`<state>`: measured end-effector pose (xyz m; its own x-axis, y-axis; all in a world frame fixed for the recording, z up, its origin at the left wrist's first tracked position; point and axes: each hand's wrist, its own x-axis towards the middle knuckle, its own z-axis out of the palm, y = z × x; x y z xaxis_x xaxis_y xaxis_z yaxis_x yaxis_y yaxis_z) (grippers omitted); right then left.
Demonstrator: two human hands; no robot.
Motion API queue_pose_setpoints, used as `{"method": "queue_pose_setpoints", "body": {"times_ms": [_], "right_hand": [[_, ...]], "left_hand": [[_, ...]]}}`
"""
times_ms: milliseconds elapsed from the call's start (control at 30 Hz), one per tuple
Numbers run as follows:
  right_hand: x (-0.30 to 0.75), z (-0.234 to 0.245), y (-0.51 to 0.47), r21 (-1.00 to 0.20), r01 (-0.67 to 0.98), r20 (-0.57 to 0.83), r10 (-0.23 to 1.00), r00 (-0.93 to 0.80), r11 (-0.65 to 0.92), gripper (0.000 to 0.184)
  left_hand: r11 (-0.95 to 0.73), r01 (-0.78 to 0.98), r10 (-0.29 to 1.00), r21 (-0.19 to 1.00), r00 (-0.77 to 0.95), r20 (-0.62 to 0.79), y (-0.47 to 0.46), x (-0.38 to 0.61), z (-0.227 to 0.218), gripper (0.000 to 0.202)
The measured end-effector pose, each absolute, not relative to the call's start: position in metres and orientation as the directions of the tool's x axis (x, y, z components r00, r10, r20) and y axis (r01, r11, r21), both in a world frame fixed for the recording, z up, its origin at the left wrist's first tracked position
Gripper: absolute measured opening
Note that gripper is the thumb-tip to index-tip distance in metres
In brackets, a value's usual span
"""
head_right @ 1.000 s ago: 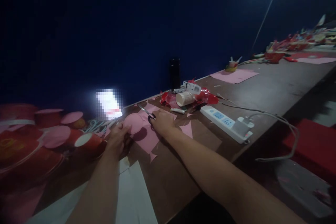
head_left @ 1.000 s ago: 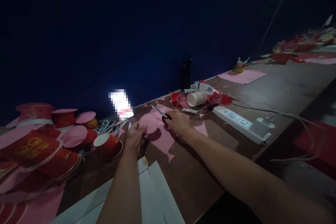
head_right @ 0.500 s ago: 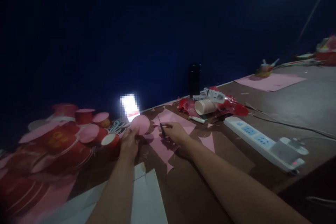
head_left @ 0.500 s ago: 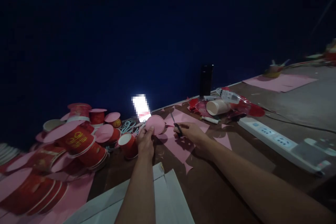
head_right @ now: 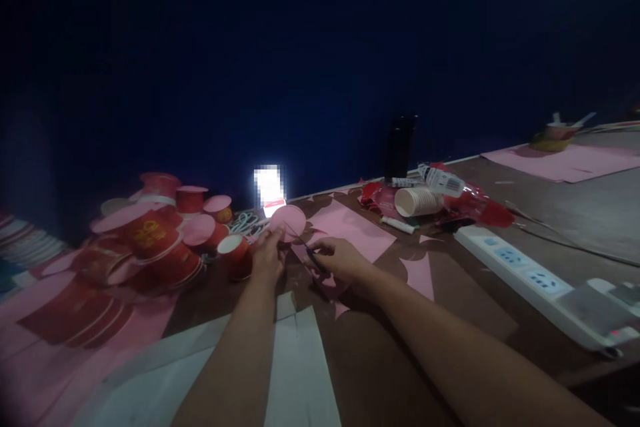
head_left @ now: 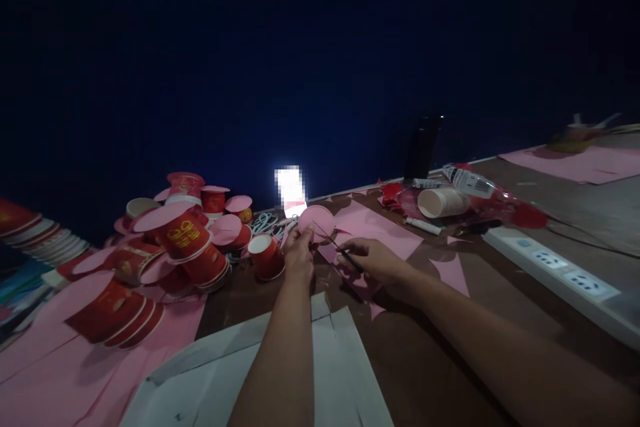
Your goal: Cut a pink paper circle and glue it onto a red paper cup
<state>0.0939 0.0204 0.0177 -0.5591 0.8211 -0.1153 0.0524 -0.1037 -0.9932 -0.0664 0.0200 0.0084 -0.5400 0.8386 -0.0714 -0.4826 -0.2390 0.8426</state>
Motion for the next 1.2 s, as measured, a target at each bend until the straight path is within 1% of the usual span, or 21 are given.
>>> {"method": "queue_pose_setpoints", "body": {"times_ms": [100, 233, 433, 567, 700, 900, 1067, 1200], "right_hand": [[0.0919, 0.0155, 0.0183, -0.992, 0.062, -0.128, 0.835, -0.536, -0.112, 0.034], [0.0912, 0.0189, 0.0153, -0.992, 0.060, -0.122, 0.828, -0.547, -0.107, 0.036], [0.0913, 0.0187, 0.0140, -0.987, 0.127, -0.152, 0.839, -0.522, -0.100, 0.038], [0.0914, 0.0153, 0.0154, -0.989, 0.137, -0.120, 0.841, -0.527, -0.056, 0.038], [0.0909, 0.0155, 0.0165, -0.987, 0.156, -0.098, 0.867, -0.489, -0.023, 0.035], [0.0917, 0.0170, 0.0164, -0.972, 0.223, -0.172, 0.861, -0.479, -0.071, 0.043], [0.0928, 0.0200, 0.0148, -0.981, 0.194, -0.123, 0.845, -0.521, -0.024, 0.038], [0.0930, 0.0181, 0.0151, -0.975, 0.222, -0.106, 0.860, -0.499, 0.009, 0.039]], "left_hand": [[-0.248, -0.506, 0.835, 0.826, -0.545, -0.082, 0.0220, -0.0655, 0.0055, 0.035], [-0.247, -0.531, 0.841, 0.810, -0.533, -0.093, 0.0236, -0.0682, 0.0032, 0.034], [-0.253, -0.551, 0.827, 0.795, -0.550, -0.119, 0.0242, -0.0697, 0.0033, 0.035], [-0.255, -0.558, 0.835, 0.789, -0.539, -0.111, 0.0230, -0.0694, 0.0033, 0.033], [-0.259, -0.572, 0.840, 0.778, -0.531, -0.110, 0.0218, -0.0690, 0.0039, 0.029], [-0.257, -0.575, 0.839, 0.777, -0.532, -0.115, 0.0215, -0.0694, 0.0033, 0.028], [-0.269, -0.580, 0.839, 0.769, -0.533, -0.108, 0.0222, -0.0702, 0.0026, 0.027], [-0.251, -0.588, 0.833, 0.769, -0.536, -0.138, 0.0217, -0.0704, 0.0039, 0.025]]}}
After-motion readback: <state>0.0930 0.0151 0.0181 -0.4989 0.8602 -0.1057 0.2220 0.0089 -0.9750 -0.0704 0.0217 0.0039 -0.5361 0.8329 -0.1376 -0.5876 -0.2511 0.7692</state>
